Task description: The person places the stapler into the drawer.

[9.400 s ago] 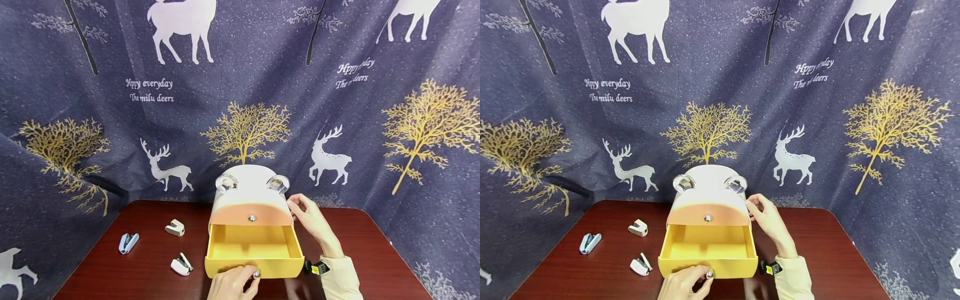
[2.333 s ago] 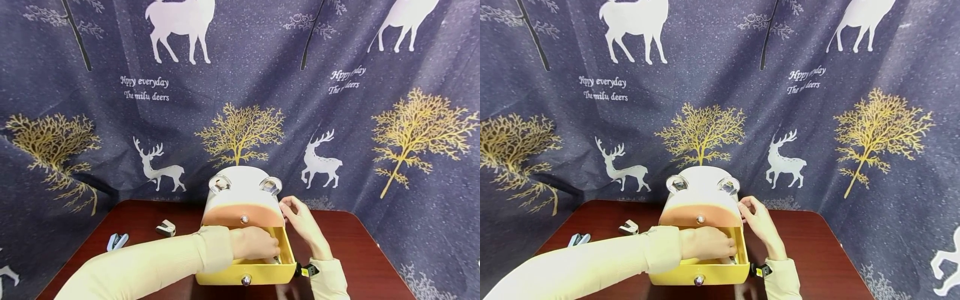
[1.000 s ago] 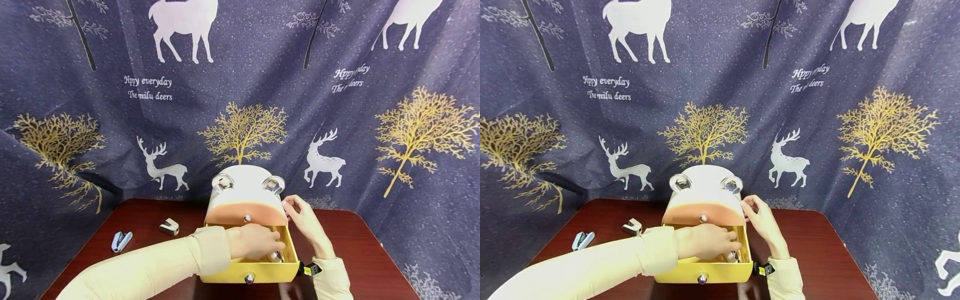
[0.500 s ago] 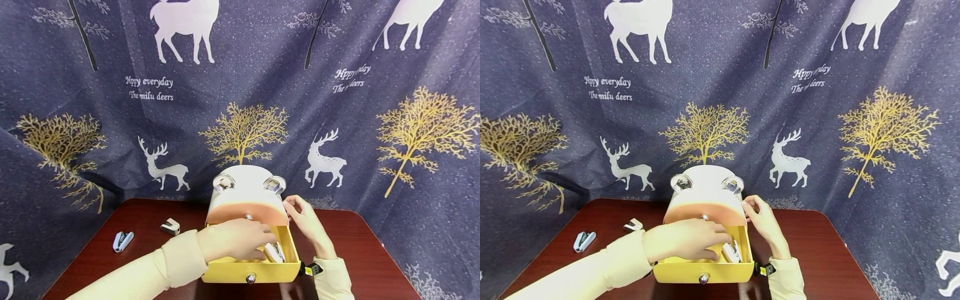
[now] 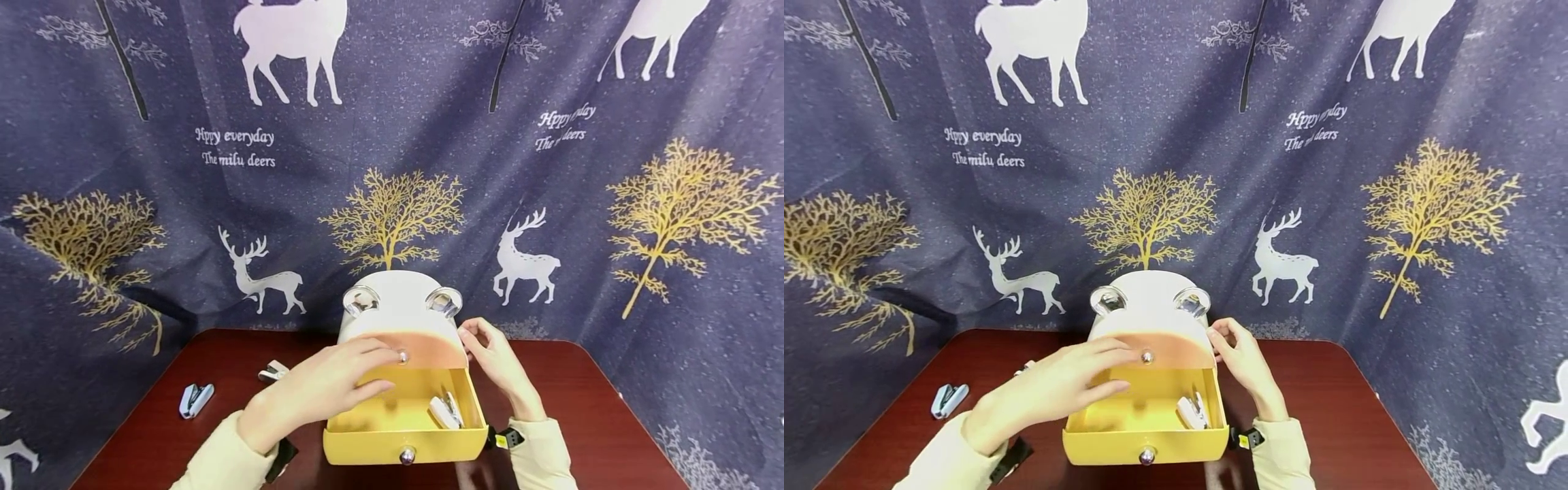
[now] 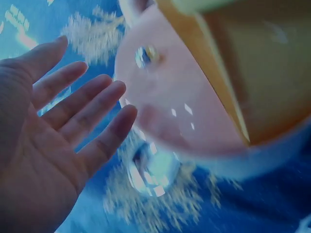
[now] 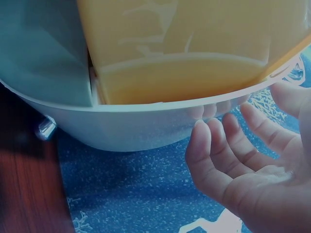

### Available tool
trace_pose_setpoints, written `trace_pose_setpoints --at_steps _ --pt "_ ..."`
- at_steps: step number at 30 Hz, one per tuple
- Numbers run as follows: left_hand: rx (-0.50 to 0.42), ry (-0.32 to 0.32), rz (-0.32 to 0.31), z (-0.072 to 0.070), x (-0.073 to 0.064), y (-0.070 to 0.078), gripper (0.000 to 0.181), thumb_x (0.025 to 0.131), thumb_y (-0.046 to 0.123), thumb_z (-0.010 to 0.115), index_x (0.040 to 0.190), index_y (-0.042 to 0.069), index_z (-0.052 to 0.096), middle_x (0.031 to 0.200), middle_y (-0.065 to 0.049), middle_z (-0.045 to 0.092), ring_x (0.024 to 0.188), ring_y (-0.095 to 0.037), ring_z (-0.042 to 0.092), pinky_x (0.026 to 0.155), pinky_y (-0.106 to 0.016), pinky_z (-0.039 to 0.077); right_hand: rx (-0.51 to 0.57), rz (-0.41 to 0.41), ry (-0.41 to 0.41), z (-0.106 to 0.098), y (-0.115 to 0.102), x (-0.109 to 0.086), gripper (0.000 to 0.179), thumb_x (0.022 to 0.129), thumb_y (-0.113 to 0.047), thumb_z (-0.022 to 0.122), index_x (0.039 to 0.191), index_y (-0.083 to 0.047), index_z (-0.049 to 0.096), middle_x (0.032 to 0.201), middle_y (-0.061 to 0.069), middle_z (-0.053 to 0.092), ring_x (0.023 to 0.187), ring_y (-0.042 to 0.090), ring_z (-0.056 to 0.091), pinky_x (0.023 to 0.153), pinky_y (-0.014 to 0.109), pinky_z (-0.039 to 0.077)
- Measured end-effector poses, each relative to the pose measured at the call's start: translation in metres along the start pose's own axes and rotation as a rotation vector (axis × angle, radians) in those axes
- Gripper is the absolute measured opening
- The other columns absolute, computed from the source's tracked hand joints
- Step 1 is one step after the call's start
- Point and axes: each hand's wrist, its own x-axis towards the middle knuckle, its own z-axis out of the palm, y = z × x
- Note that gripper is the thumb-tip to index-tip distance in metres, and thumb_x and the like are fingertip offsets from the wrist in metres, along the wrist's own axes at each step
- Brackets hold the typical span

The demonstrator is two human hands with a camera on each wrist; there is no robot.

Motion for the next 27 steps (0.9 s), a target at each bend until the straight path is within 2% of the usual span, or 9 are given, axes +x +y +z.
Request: trace_pose_setpoints --at_steps 2,5,11,16,20,27 --pt "-0.041 0.030 -0.086 -0.002 -0.013 -0.008 0.036 0.097 0.035 0.062 0.130 0.020 0.062 0.127 0.009 0.060 0.119 -0.008 0.054 0.097 -0.032 0.045 0.000 -0.001 -0.001 0.000 0.001 -0.001 0.018 0.099 -0.004 0.055 0.109 0.010 0.056 0.090 0.012 0.057 0.073 0.015 0.059 0.066 0.027 0.051" --pt "-0.059 0.063 -0.202 -0.002 -0.031 -0.021 0.036 0.096 0.035 0.064 0.129 0.022 0.063 0.123 0.012 0.060 0.111 -0.006 0.056 0.093 -0.032 0.046 0.002 0.001 0.000 0.000 0.002 -0.001 0.019 0.099 -0.004 0.055 0.110 0.011 0.056 0.090 0.012 0.057 0.073 0.015 0.059 0.066 0.027 0.051" --pt "-0.050 0.132 -0.358 0.004 -0.066 -0.045 0.033 0.091 0.029 0.070 0.122 0.019 0.066 0.116 0.008 0.063 0.103 -0.010 0.060 0.089 -0.037 0.048 -0.003 0.009 0.002 0.001 0.001 0.000 0.019 0.099 -0.005 0.055 0.111 0.010 0.056 0.090 0.012 0.057 0.073 0.016 0.059 0.067 0.028 0.052" --pt "-0.072 0.147 -0.488 0.011 -0.093 -0.060 0.031 0.091 0.028 0.071 0.119 0.016 0.067 0.115 0.004 0.064 0.102 -0.014 0.061 0.088 -0.041 0.049 -0.010 0.015 -0.009 0.001 -0.001 0.002 0.022 0.100 -0.007 0.055 0.112 0.011 0.056 0.091 0.012 0.057 0.074 0.016 0.058 0.067 0.027 0.052" --pt "-0.078 0.153 -0.534 0.014 -0.109 -0.071 0.032 0.092 0.030 0.070 0.119 0.013 0.067 0.114 0.002 0.065 0.105 -0.019 0.062 0.089 -0.044 0.048 -0.015 0.013 -0.005 0.001 -0.002 0.001 0.022 0.099 -0.007 0.055 0.111 0.012 0.056 0.090 0.012 0.057 0.073 0.016 0.058 0.067 0.027 0.051" --pt "-0.033 0.198 -0.556 0.020 -0.131 -0.086 0.029 0.090 0.029 0.073 0.115 0.015 0.068 0.105 0.008 0.063 0.095 -0.013 0.061 0.082 -0.041 0.050 -0.007 0.016 0.011 0.001 0.001 0.000 0.019 0.099 -0.007 0.056 0.109 0.008 0.058 0.091 0.011 0.058 0.074 0.015 0.059 0.066 0.027 0.051"
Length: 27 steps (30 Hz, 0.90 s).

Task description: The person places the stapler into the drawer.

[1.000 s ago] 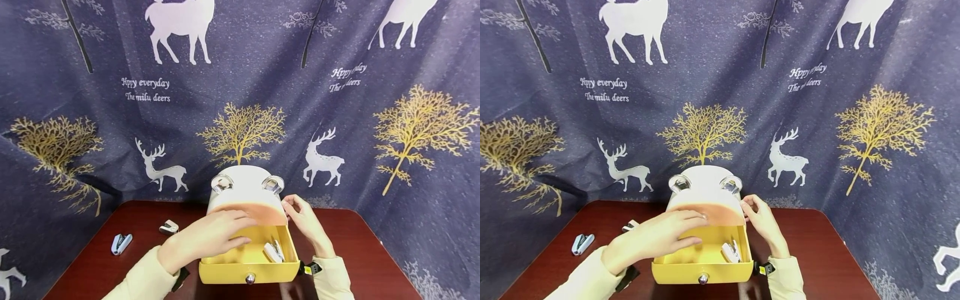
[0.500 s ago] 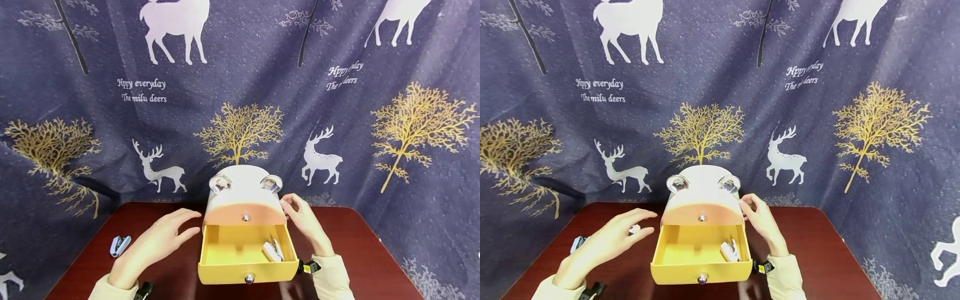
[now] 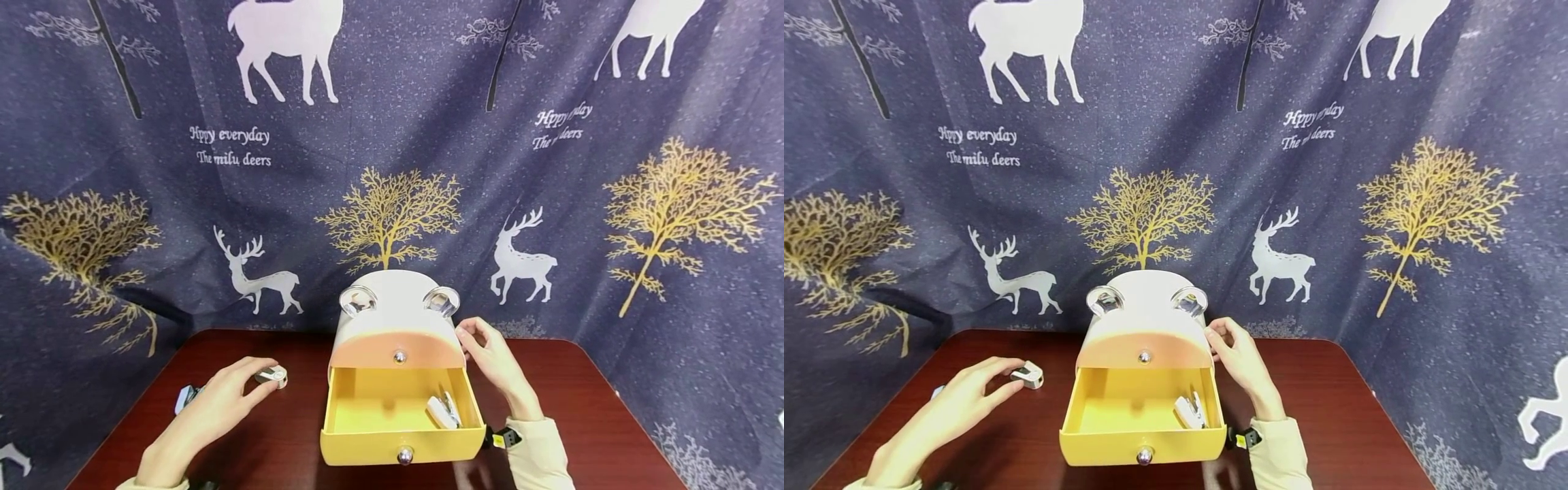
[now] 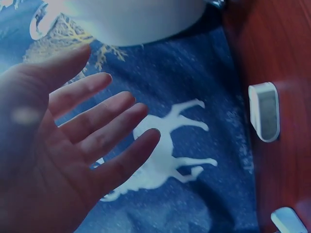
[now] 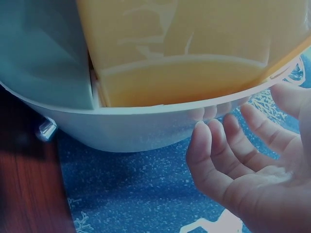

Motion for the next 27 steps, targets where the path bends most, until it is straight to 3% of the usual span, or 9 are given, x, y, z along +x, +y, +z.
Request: trace_pose_setpoints --at_steps 7,16,23,27 --pt "0.020 0.039 -0.050 -0.001 -0.010 -0.017 0.034 0.089 0.026 0.073 0.117 0.007 0.067 0.111 -0.003 0.066 0.105 -0.026 0.062 0.087 -0.049 0.047 0.011 0.006 0.002 0.001 0.001 0.001 0.020 0.099 -0.007 0.056 0.110 0.009 0.057 0.092 0.012 0.058 0.075 0.017 0.059 0.066 0.027 0.051" --pt "0.019 0.024 -0.140 -0.003 -0.021 -0.034 0.038 0.092 0.028 0.070 0.121 0.004 0.064 0.118 -0.014 0.063 0.111 -0.037 0.058 0.089 -0.056 0.043 0.013 0.001 0.003 0.002 0.001 0.001 0.018 0.099 -0.006 0.055 0.110 0.009 0.057 0.091 0.012 0.058 0.074 0.017 0.059 0.066 0.027 0.051" --pt "0.017 0.064 -0.170 0.001 -0.027 -0.049 0.047 0.088 0.020 0.074 0.127 0.001 0.058 0.123 -0.023 0.057 0.115 -0.043 0.052 0.090 -0.058 0.039 0.009 0.005 0.008 0.002 -0.001 0.000 0.020 0.099 -0.006 0.055 0.111 0.010 0.057 0.091 0.012 0.058 0.074 0.017 0.059 0.066 0.027 0.051" --pt "0.007 0.014 -0.198 0.003 -0.031 -0.060 0.054 0.085 0.018 0.076 0.130 -0.002 0.054 0.126 -0.028 0.051 0.117 -0.047 0.048 0.091 -0.060 0.038 0.009 0.010 0.010 0.002 0.000 0.000 0.021 0.099 -0.005 0.055 0.112 0.011 0.056 0.091 0.012 0.058 0.074 0.016 0.059 0.066 0.027 0.051"
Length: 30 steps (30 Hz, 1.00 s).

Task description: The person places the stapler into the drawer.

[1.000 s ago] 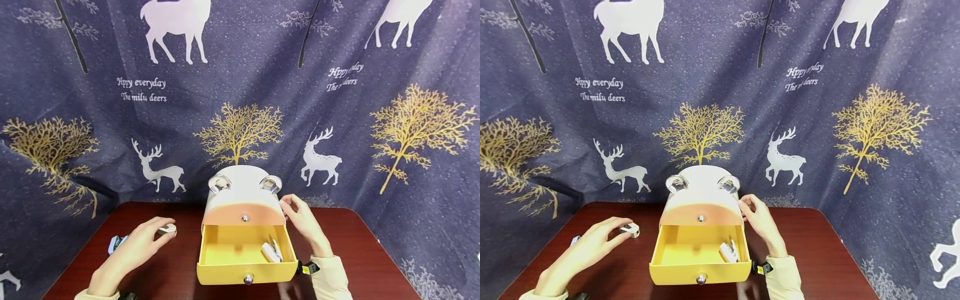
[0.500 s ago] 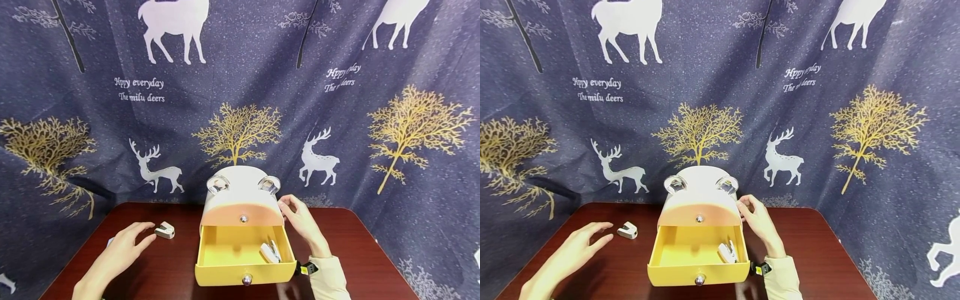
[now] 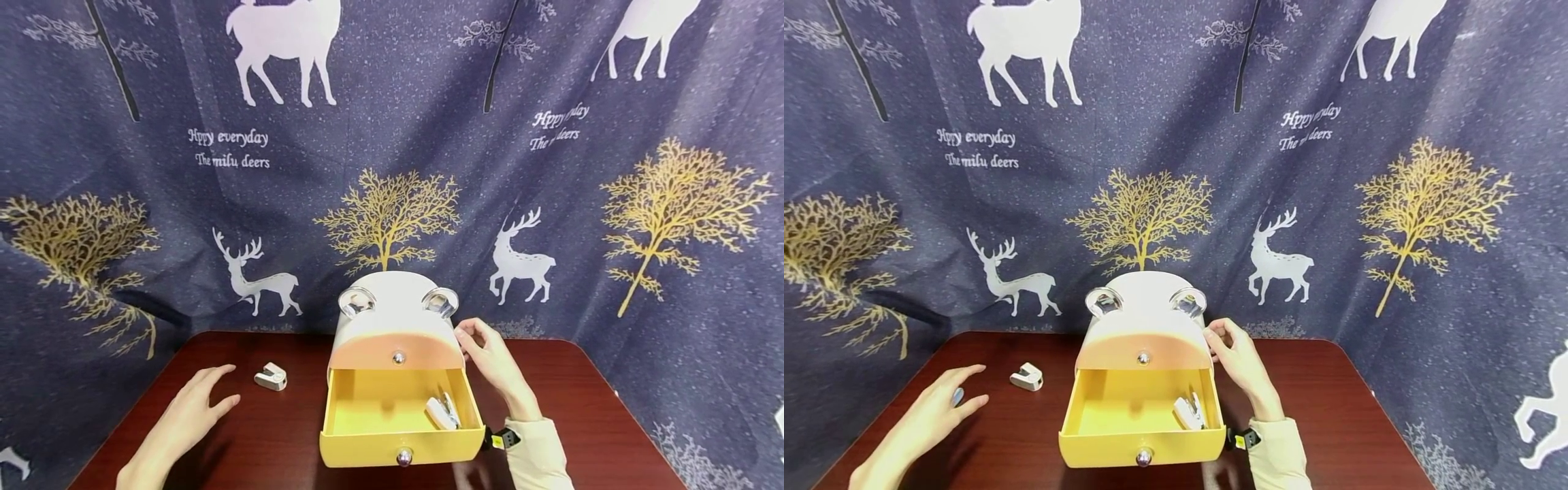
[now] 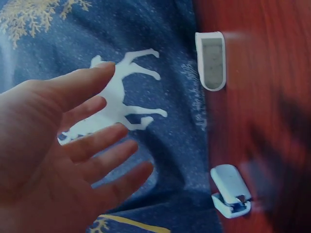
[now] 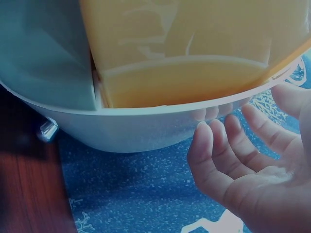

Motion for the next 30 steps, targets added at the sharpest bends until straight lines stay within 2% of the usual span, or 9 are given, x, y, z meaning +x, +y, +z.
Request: trace_pose_setpoints --at_steps 4,8,13,18,21,25,30 --pt "0.008 -0.081 -0.078 0.002 0.000 -0.012 0.062 0.086 0.023 0.074 0.136 -0.004 0.047 0.130 -0.032 0.044 0.113 -0.048 0.047 0.087 -0.062 0.039 0.003 0.004 -0.003 0.000 0.001 0.000 0.021 0.099 -0.006 0.055 0.112 0.011 0.056 0.092 0.012 0.058 0.075 0.017 0.059 0.067 0.027 0.051" --pt "0.024 -0.137 -0.152 0.004 0.001 -0.024 0.069 0.089 0.031 0.072 0.140 -0.004 0.040 0.133 -0.034 0.037 0.115 -0.053 0.039 0.083 -0.067 0.038 0.000 0.003 0.003 0.000 0.003 0.000 0.019 0.099 -0.006 0.055 0.111 0.010 0.057 0.092 0.012 0.058 0.075 0.017 0.059 0.067 0.027 0.051" --pt "0.023 -0.165 -0.210 0.005 0.003 -0.035 0.077 0.091 0.039 0.068 0.144 -0.003 0.033 0.135 -0.037 0.030 0.119 -0.059 0.030 0.084 -0.072 0.033 0.004 -0.015 0.000 0.000 0.003 0.000 0.018 0.099 -0.006 0.056 0.109 0.008 0.057 0.091 0.012 0.057 0.074 0.016 0.059 0.066 0.028 0.052" --pt "0.053 -0.167 -0.308 0.009 0.005 -0.048 0.080 0.091 0.040 0.066 0.145 -0.004 0.026 0.134 -0.041 0.025 0.118 -0.062 0.027 0.082 -0.073 0.032 0.021 -0.018 -0.002 -0.002 0.026 0.008 0.020 0.099 -0.009 0.057 0.111 0.007 0.057 0.092 0.012 0.058 0.074 0.017 0.059 0.067 0.032 0.053" --pt "0.061 -0.198 -0.381 0.011 0.006 -0.056 0.083 0.090 0.040 0.067 0.145 -0.005 0.024 0.133 -0.043 0.022 0.118 -0.063 0.025 0.083 -0.073 0.032 0.028 -0.017 -0.001 -0.002 0.035 0.010 0.020 0.100 -0.011 0.057 0.111 0.005 0.057 0.092 0.010 0.058 0.074 0.016 0.059 0.067 0.032 0.053" --pt "0.054 -0.240 -0.446 0.014 0.008 -0.065 0.087 0.088 0.039 0.070 0.144 -0.006 0.022 0.132 -0.044 0.020 0.117 -0.064 0.024 0.084 -0.073 0.031 0.034 -0.018 -0.001 -0.002 0.026 0.007 0.017 0.100 -0.009 0.056 0.110 0.005 0.057 0.091 0.011 0.057 0.073 0.016 0.059 0.066 0.030 0.052" --pt "0.039 -0.274 -0.465 0.016 0.007 -0.074 0.089 0.087 0.037 0.072 0.143 -0.010 0.021 0.129 -0.046 0.022 0.113 -0.066 0.028 0.084 -0.072 0.031 0.024 -0.014 -0.004 0.000 0.005 0.000 0.017 0.099 -0.006 0.056 0.109 0.008 0.057 0.089 0.011 0.057 0.072 0.016 0.058 0.066 0.028 0.051"
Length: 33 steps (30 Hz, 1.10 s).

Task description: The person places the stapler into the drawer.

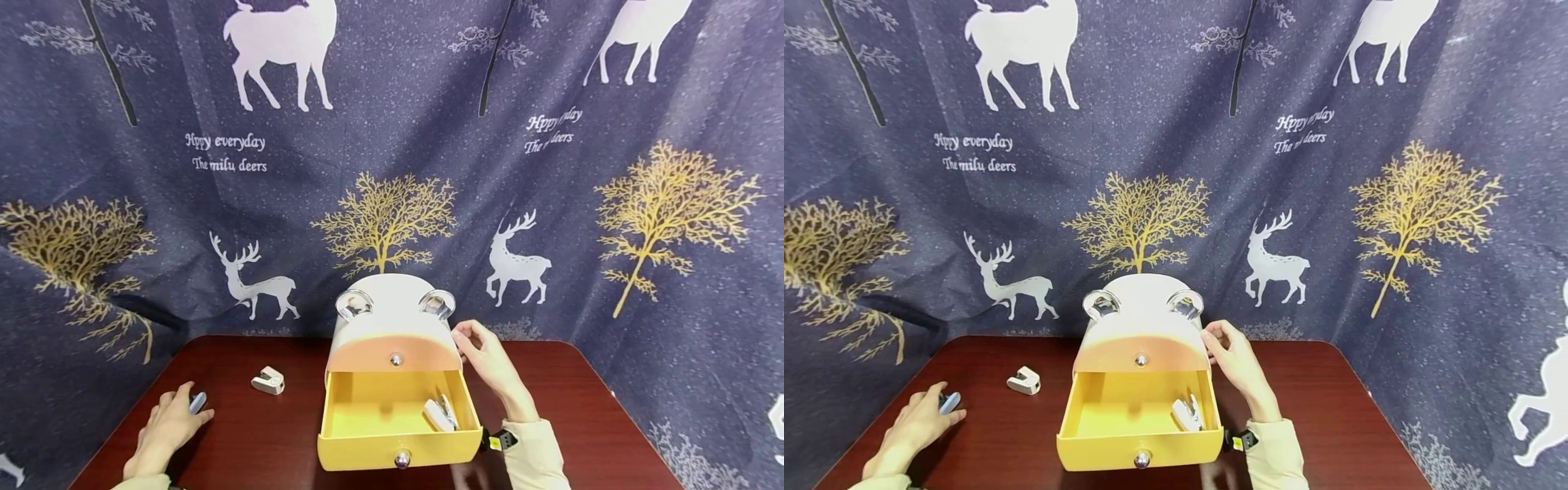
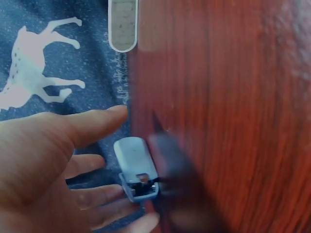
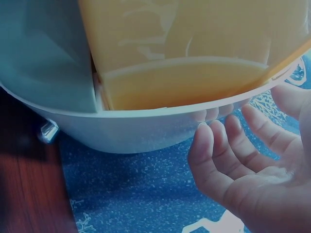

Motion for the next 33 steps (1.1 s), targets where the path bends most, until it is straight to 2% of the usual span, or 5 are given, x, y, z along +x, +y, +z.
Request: trace_pose_setpoints --at_steps 4,12,19,24,33 --pt "0.000 -0.024 -0.004 0.001 0.005 -0.005 0.090 0.086 0.037 0.072 0.141 -0.013 0.020 0.126 -0.048 0.023 0.109 -0.067 0.032 0.083 -0.071 0.033 -0.023 0.012 0.003 0.000 -0.006 -0.002 0.018 0.099 -0.006 0.056 0.110 0.008 0.057 0.089 0.010 0.057 0.073 0.016 0.059 0.066 0.028 0.051" --pt "0.022 -0.009 -0.037 0.001 0.009 -0.015 0.082 0.085 0.032 0.071 0.133 -0.018 0.026 0.114 -0.048 0.032 0.101 -0.063 0.040 0.080 -0.066 0.038 -0.020 0.028 0.008 0.000 0.000 -0.002 0.020 0.099 -0.007 0.056 0.111 0.009 0.057 0.090 0.010 0.058 0.073 0.017 0.059 0.068 0.029 0.052" --pt "-0.007 0.066 -0.045 0.002 0.009 -0.019 0.069 0.083 0.029 0.069 0.120 -0.019 0.036 0.100 -0.042 0.041 0.094 -0.062 0.045 0.075 -0.064 0.040 -0.020 0.016 0.012 -0.001 -0.002 -0.001 0.019 0.099 -0.006 0.056 0.111 0.009 0.057 0.090 0.010 0.057 0.073 0.017 0.059 0.067 0.029 0.052" --pt "-0.025 0.064 -0.083 0.003 0.012 -0.019 0.066 0.084 0.033 0.069 0.113 -0.020 0.040 0.097 -0.040 0.042 0.093 -0.061 0.046 0.073 -0.063 0.041 -0.014 0.018 0.017 -0.001 -0.001 -0.001 0.018 0.099 -0.006 0.056 0.110 0.008 0.057 0.090 0.011 0.058 0.073 0.017 0.059 0.067 0.029 0.052" --pt "-0.042 0.112 -0.140 0.007 0.018 -0.019 0.066 0.085 0.037 0.069 0.104 -0.021 0.044 0.099 -0.046 0.040 0.095 -0.064 0.045 0.075 -0.064 0.041 0.005 0.002 0.011 0.000 -0.004 -0.002 0.018 0.099 -0.007 0.056 0.109 0.009 0.057 0.089 0.012 0.057 0.072 0.017 0.059 0.066 0.028 0.052"
